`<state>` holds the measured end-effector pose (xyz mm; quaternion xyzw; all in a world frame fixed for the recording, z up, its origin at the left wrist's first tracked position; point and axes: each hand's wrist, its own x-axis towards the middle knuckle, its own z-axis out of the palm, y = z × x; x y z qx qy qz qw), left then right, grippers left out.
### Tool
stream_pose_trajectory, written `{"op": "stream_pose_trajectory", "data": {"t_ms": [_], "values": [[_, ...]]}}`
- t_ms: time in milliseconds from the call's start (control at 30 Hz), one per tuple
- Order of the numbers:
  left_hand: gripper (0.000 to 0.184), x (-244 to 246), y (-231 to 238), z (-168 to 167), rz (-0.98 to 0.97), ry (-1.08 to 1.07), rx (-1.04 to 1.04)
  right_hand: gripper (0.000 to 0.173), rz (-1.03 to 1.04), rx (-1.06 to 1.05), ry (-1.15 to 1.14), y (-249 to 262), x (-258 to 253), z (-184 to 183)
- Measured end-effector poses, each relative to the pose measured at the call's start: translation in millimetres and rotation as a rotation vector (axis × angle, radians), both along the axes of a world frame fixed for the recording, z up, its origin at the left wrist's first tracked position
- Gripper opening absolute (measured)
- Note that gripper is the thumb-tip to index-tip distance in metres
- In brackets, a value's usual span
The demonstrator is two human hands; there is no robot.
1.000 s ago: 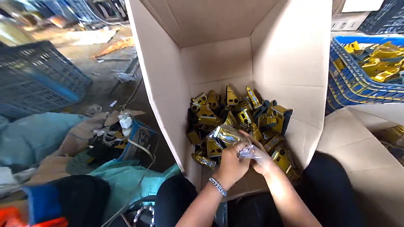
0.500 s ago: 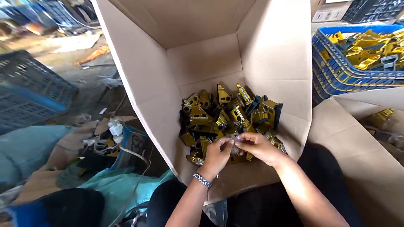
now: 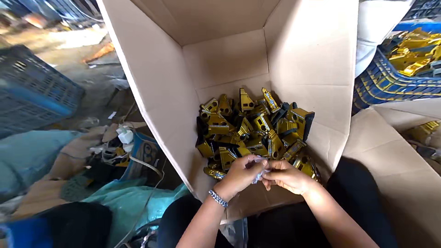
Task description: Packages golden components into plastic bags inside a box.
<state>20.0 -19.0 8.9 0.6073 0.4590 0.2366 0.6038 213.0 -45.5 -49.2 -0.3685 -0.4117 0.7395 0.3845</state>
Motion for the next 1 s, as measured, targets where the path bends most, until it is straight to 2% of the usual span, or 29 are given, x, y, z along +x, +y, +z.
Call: {"op": "stream_pose_trajectory", "data": {"t_ms": [33, 133, 167, 233, 333, 400, 467, 567, 600, 633, 667, 733, 800, 867, 933, 1000], "values": [[0.021, 0, 0, 1, -0.034, 0.009, -0.014, 0.014, -0.007, -0.009, 0.038, 0, 2, -3], [0.021, 0, 2, -3, -0.057, 0.079, 0.095, 0.048, 0.091, 0.002, 0.233, 3, 14, -16], [0.022, 0, 3, -5, -0.055, 0.125, 0.131, 0.051, 0.115, -0.01, 0.251, 4, 15, -17], [0.023, 1, 4, -9, -0.041, 0.202, 0.171, 0.02, 0.042, -0.05, 0.157, 3, 11, -10], [0.022, 3, 5, -10, -0.019, 0.205, 0.129, 0.011, 0.022, -0.003, -0.029, 1, 11, -11], [0.023, 4, 4, -7, -0.037, 0.173, 0.115, 0.008, 0.005, 0.016, -0.029, -3, 10, -13], [0.028, 6, 2, -5, -0.066, 0.26, 0.2, 0.014, -0.095, 0.027, 0.02, -4, 3, -10], [0.033, -2, 10, -18, 0.102, 0.56, 0.638, 0.024, -0.378, 0.015, -0.015, 1, -8, 0], [0.036, -8, 17, -17, 0.156, 0.566, 0.625, 0.028, -0.476, 0.026, -0.066, 5, -11, 1], [0.041, -13, 19, -12, 0.153, 0.519, 0.489, 0.032, -0.52, 0.069, -0.134, 7, -14, 2], [0.041, -17, 19, -6, 0.096, 0.415, 0.321, 0.033, -0.481, 0.156, -0.225, 8, -16, 4], [0.032, -17, 12, -3, -0.065, 0.149, 0.118, 0.036, -0.198, 0.388, -0.381, 9, -19, 13], [0.023, -20, 10, -3, -0.136, 0.088, 0.159, 0.039, 0.08, 0.45, -0.469, 22, -16, 29], [0.02, -34, 15, -2, -0.074, 0.155, 0.406, 0.031, 0.127, 0.368, -0.47, 47, -7, 32], [0.013, -52, 24, 0, 0.063, 0.356, 0.584, 0.024, -0.008, 0.186, -0.438, 76, -5, 20], [0.01, -65, 32, 0, 0.273, 0.524, 0.682, 0.02, -0.22, -0.105, -0.31, 103, -12, 6]]}}
